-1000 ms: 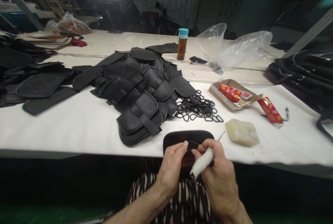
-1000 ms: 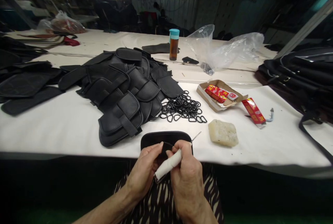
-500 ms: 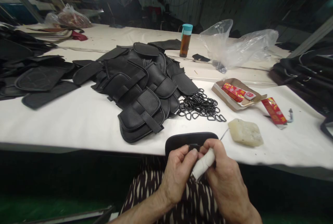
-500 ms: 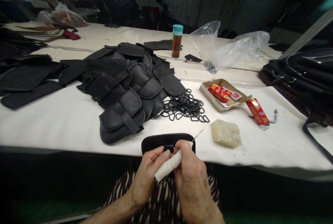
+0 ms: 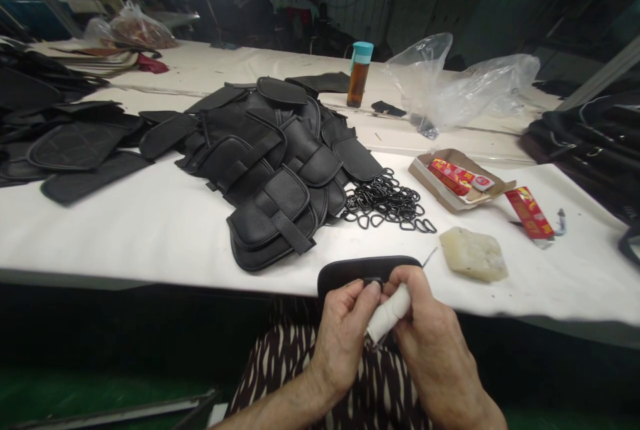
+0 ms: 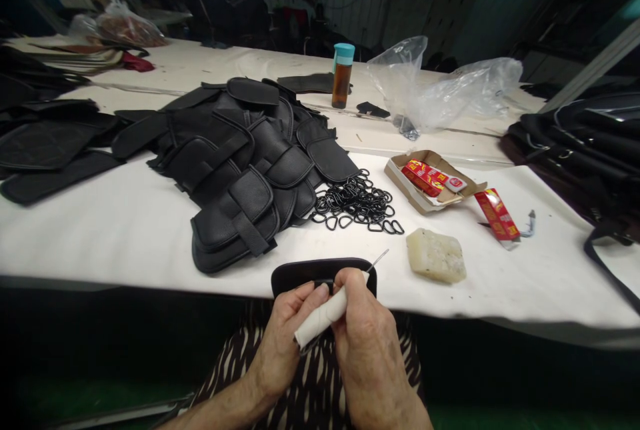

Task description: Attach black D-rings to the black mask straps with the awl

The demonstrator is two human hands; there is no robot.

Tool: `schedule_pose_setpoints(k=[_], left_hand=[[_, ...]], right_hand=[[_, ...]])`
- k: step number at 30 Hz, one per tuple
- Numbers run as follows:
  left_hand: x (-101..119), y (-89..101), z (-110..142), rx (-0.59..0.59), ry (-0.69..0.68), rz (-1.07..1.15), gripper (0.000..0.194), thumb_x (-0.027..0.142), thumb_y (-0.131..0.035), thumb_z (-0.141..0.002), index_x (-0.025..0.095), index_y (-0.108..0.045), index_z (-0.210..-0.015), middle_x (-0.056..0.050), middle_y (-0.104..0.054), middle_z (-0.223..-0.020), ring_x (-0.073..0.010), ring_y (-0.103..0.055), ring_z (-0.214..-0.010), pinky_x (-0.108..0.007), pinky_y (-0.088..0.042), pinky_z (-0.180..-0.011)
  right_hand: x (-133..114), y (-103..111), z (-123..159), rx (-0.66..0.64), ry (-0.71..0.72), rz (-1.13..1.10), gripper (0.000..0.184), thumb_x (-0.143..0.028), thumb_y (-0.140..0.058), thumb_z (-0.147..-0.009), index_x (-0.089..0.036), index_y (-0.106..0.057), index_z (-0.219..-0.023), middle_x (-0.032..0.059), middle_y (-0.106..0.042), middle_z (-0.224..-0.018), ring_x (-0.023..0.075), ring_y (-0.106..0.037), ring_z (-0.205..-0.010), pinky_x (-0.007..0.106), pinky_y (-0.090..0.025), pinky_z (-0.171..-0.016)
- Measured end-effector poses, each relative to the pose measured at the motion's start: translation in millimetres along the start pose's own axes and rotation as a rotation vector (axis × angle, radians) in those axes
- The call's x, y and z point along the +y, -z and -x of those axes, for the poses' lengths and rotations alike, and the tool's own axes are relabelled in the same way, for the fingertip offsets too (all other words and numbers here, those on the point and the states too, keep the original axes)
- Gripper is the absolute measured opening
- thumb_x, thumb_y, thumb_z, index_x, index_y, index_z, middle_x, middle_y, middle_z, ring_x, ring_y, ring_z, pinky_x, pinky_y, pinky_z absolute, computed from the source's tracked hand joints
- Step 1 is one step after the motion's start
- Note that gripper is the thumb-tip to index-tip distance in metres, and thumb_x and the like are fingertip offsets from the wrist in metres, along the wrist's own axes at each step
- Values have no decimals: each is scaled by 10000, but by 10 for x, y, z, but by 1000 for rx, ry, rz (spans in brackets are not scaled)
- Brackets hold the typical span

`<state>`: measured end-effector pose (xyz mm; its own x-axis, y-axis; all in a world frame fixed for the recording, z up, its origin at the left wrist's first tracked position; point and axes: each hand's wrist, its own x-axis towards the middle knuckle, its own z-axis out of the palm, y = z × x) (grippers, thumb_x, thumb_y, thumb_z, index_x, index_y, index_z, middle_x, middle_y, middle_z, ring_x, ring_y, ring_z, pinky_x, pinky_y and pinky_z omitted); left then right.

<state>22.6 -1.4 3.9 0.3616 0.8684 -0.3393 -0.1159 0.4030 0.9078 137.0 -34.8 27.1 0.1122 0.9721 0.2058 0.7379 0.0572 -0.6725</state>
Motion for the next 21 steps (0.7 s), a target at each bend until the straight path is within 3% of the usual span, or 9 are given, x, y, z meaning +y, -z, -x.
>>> schedule_pose_setpoints(k=[9, 11, 14, 16, 18, 21], left_hand=[[38, 26, -6, 7, 14, 5, 354, 417, -516, -843, 146, -544, -616, 36, -454, -568, -83, -410, -554, -194, -345, -530], [45, 45, -22, -24, 17, 41, 333, 408, -505, -851, 133, -606, -691, 5, -548, -626, -108, -509, -618, -212, -418, -613], [77, 73, -61, -102, 35, 104, 325, 383, -494, -859, 106, -652, -796, -62, -657, -730, -159, -608, -692, -279, -475, -712], [116, 94, -88, -146, 52, 105, 317, 373, -504, -854, 99, -656, -801, -82, -680, -733, -168, -628, -678, -291, -484, -709], [166, 116, -110, -177, 64, 93, 311, 369, -508, -852, 101, -655, -799, -88, -689, -733, -173, -638, -680, -295, -486, -714], [239, 146, -120, -176, 90, 85, 304, 362, -503, -853, 100, -646, -794, -89, -688, -722, -171, -643, -664, -293, -489, -703]], right_hand=[[-11, 46, 7, -1, -18, -5, 36, -215, -475, -870, -248, -461, -868, -51, -621, -650, 104, -581, -484, 168, -445, -445], [16, 97, 10, 141, 6, 30, 59, -273, -530, -863, -246, -484, -888, -34, -640, -685, 119, -601, -523, 193, -471, -501], [95, 170, -84, 389, 62, 79, 206, -305, -622, -803, -235, -510, -962, 42, -668, -921, 191, -640, -800, 289, -492, -723], [153, 187, -211, 277, 30, -28, 227, -290, -630, -791, -244, -510, -978, 50, -650, -1034, 210, -614, -921, 315, -480, -768], [194, 167, -338, 131, -53, -262, 158, -281, -609, -804, -246, -479, -887, 13, -666, -928, 177, -625, -812, 288, -489, -697], [198, 77, -436, 172, -111, -449, 181, -261, -627, -789, -238, -449, -812, -26, -652, -799, 128, -594, -653, 245, -478, -617]])
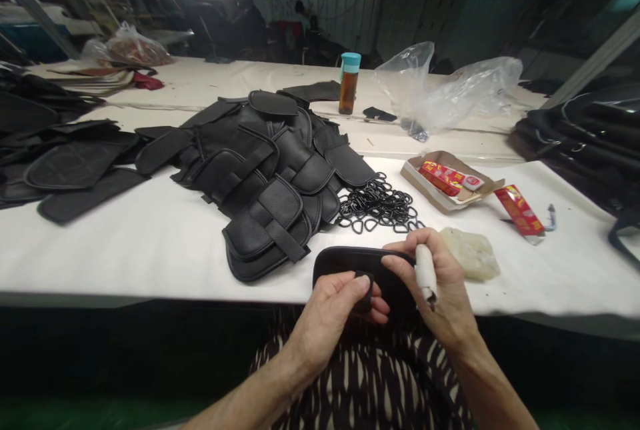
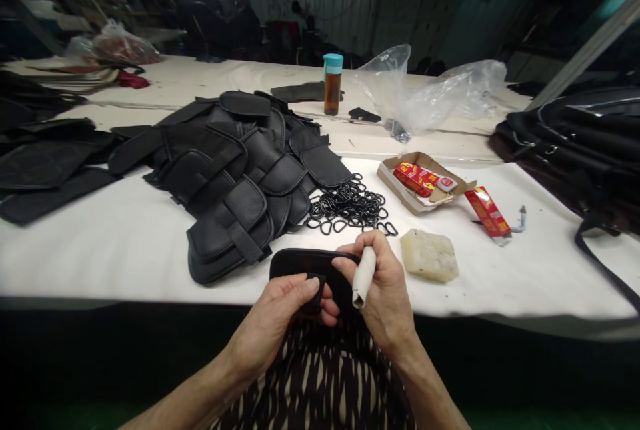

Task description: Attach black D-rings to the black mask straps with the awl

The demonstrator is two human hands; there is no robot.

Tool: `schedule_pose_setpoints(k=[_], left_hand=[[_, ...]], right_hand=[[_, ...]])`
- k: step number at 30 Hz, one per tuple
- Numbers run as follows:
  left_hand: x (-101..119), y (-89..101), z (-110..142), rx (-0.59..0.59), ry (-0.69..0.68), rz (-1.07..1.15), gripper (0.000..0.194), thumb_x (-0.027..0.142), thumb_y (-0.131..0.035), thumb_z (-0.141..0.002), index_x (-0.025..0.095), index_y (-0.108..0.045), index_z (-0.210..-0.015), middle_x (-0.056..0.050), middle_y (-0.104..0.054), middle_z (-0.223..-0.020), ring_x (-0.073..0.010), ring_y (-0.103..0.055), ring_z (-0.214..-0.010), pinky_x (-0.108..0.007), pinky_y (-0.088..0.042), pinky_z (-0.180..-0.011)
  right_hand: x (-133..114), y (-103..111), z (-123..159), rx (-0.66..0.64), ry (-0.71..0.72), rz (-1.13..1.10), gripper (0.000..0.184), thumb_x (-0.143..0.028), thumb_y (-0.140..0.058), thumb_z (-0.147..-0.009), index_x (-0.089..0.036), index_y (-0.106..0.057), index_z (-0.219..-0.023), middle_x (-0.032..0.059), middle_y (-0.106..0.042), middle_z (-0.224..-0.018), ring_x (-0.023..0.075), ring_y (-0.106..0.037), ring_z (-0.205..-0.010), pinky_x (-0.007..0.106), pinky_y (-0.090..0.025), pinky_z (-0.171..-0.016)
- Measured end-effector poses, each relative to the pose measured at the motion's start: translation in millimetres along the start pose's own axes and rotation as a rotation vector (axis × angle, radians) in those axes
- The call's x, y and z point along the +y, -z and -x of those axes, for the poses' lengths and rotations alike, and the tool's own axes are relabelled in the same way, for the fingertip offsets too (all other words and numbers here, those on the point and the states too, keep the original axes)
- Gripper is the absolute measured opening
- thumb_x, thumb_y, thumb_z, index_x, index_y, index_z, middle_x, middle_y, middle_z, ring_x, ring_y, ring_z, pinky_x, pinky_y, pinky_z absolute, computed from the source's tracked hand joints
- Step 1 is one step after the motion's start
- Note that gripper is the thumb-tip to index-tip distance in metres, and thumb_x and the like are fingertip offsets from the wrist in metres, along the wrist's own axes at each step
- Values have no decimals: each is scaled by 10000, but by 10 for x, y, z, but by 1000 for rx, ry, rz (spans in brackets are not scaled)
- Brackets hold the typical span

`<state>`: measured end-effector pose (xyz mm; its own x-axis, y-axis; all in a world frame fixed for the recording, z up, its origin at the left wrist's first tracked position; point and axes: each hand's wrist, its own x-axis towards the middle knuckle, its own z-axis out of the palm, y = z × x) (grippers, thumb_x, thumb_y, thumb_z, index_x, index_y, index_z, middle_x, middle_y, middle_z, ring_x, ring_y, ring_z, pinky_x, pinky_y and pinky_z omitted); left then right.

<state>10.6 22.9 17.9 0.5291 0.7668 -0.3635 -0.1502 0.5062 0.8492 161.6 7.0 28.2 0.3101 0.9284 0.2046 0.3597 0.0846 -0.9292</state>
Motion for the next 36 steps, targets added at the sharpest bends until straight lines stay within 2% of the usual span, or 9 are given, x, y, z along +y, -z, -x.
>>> schedule_pose_setpoints(k=[4, 14, 19, 27, 36], left_hand=[[40, -3, 30, 75, 43, 38, 278, 335, -509, -845, 91, -627, -783, -88, -679, -697, -159, -636, -628, -285, -493, -687], [3, -43, 57, 159, -7, 6, 243, 329, -512, -846, 112, -596, -774, -79, -678, -717, -167, -641, -641, -309, -508, -692], [-7, -22, 54, 192, 7, -10, 259, 337, -534, -833, 108, -622, -752, -78, -677, -722, -170, -644, -669, -317, -513, -716], [14, 12, 54, 199, 44, 59, 238, 304, -568, -806, 87, -666, -815, -89, -689, -759, -161, -642, -681, -306, -500, -725], [8, 37, 14, 186, 6, 121, 221, 311, -596, -784, 102, -654, -743, -68, -683, -682, -150, -629, -623, -285, -490, -691]], right_hand=[[27, -132, 55, 108, 20, -50, 197, -228, -655, -762, -236, -462, -802, -32, -647, -786, 121, -592, -660, 231, -473, -616], [10, -135, 38, 12, -17, -61, 148, -252, -615, -783, -223, -471, -797, -13, -650, -804, 126, -581, -634, 242, -464, -592], [-8, -128, 47, 7, -21, -37, 137, -272, -616, -779, -224, -489, -785, 0, -649, -804, 143, -580, -667, 239, -452, -561], [-11, -128, 17, -48, 1, -66, 144, -291, -625, -779, -224, -500, -806, -8, -657, -806, 123, -580, -615, 221, -468, -523], [-116, -184, 14, -27, -71, -156, 185, -296, -637, -772, -244, -460, -780, -9, -664, -832, 148, -620, -654, 253, -514, -538]])
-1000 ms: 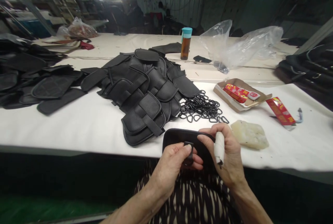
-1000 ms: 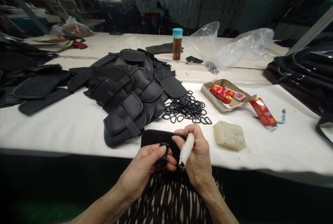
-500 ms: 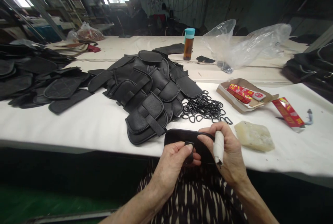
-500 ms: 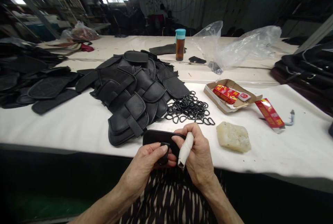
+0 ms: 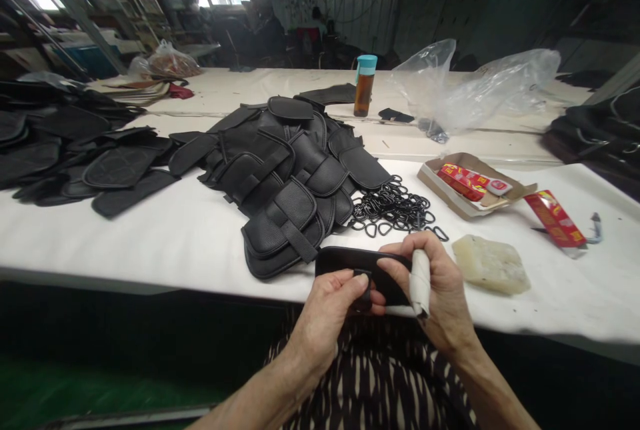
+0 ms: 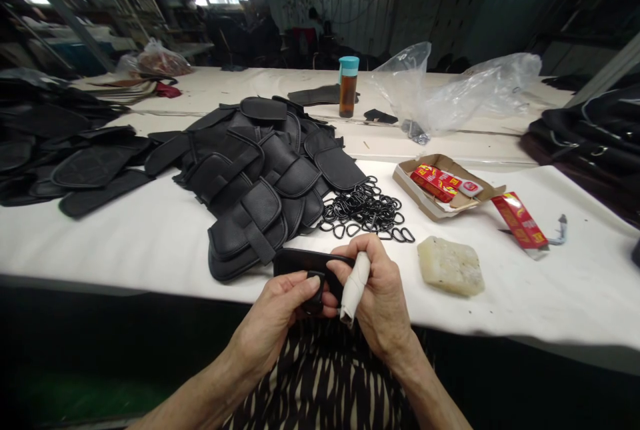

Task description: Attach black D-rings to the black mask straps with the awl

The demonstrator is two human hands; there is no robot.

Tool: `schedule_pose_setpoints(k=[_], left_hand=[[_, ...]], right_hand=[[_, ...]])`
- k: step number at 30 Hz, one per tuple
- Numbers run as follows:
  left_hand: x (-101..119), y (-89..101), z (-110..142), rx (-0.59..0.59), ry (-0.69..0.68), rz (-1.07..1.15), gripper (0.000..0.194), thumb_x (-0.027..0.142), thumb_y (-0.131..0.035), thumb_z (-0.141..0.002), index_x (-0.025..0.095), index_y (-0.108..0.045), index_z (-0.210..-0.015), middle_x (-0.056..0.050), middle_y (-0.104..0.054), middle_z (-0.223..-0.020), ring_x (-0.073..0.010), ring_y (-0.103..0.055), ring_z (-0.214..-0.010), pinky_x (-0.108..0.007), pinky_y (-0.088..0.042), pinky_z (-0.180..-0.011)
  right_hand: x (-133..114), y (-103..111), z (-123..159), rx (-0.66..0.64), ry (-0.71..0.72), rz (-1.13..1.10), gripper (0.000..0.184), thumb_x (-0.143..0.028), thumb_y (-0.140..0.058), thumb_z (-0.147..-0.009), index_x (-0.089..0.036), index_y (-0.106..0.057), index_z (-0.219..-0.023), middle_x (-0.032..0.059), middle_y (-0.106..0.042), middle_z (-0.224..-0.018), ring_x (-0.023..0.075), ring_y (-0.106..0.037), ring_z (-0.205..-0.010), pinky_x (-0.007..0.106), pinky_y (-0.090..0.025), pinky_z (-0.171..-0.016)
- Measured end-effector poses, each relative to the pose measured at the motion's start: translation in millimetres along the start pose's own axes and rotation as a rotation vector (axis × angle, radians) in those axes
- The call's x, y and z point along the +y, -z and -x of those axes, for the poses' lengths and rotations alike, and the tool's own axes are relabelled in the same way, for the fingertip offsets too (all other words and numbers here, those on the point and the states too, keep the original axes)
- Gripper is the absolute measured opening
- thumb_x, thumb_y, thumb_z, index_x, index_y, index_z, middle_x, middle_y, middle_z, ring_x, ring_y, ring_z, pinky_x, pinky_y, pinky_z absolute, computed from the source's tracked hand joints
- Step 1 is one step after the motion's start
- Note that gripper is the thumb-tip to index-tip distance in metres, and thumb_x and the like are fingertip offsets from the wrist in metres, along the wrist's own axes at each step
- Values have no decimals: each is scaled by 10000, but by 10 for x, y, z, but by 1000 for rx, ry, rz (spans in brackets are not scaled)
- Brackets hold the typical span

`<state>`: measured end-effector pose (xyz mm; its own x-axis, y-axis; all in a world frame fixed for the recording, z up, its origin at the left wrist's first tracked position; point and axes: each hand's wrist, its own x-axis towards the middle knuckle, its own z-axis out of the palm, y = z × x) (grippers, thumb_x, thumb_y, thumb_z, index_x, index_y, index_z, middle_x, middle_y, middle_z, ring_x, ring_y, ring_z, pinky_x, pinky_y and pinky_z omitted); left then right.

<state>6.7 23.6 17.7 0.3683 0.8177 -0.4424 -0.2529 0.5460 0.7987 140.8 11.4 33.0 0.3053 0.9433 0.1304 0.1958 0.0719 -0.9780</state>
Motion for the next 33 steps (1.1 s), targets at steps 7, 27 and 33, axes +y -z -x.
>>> schedule_pose_setpoints(k=[7, 27, 33], left_hand=[[16, -3, -50, 5, 8, 37, 236, 334, -630, -751, 101, -659, -745, -64, -686, -664, -153, -632, -587, -296, -493, -677], [104, -111, -134, 113, 100, 45, 147, 242, -706, -689, 102, -668, -712, -89, -709, -664, -169, -662, -592, -273, -542, -636], [97, -142, -269, 173, 97, 86, 84, 90, -609, -746, 93, -687, -713, -95, -716, -692, -182, -682, -634, -286, -568, -668]], right_hand=[[115, 133, -93, -35, 117, 66, 205, -300, -660, -771, -228, -477, -828, 19, -676, -895, 168, -628, -778, 295, -509, -686], [71, 1223, 322, 458, -32, 489, 317, -531, -550, -801, -228, -642, -786, -19, -582, -606, 154, -520, -535, 239, -424, -500], [21, 1189, 184, 513, -9, 533, 258, -422, -536, -835, -209, -572, -694, -49, -470, -528, 121, -417, -496, 218, -365, -463]])
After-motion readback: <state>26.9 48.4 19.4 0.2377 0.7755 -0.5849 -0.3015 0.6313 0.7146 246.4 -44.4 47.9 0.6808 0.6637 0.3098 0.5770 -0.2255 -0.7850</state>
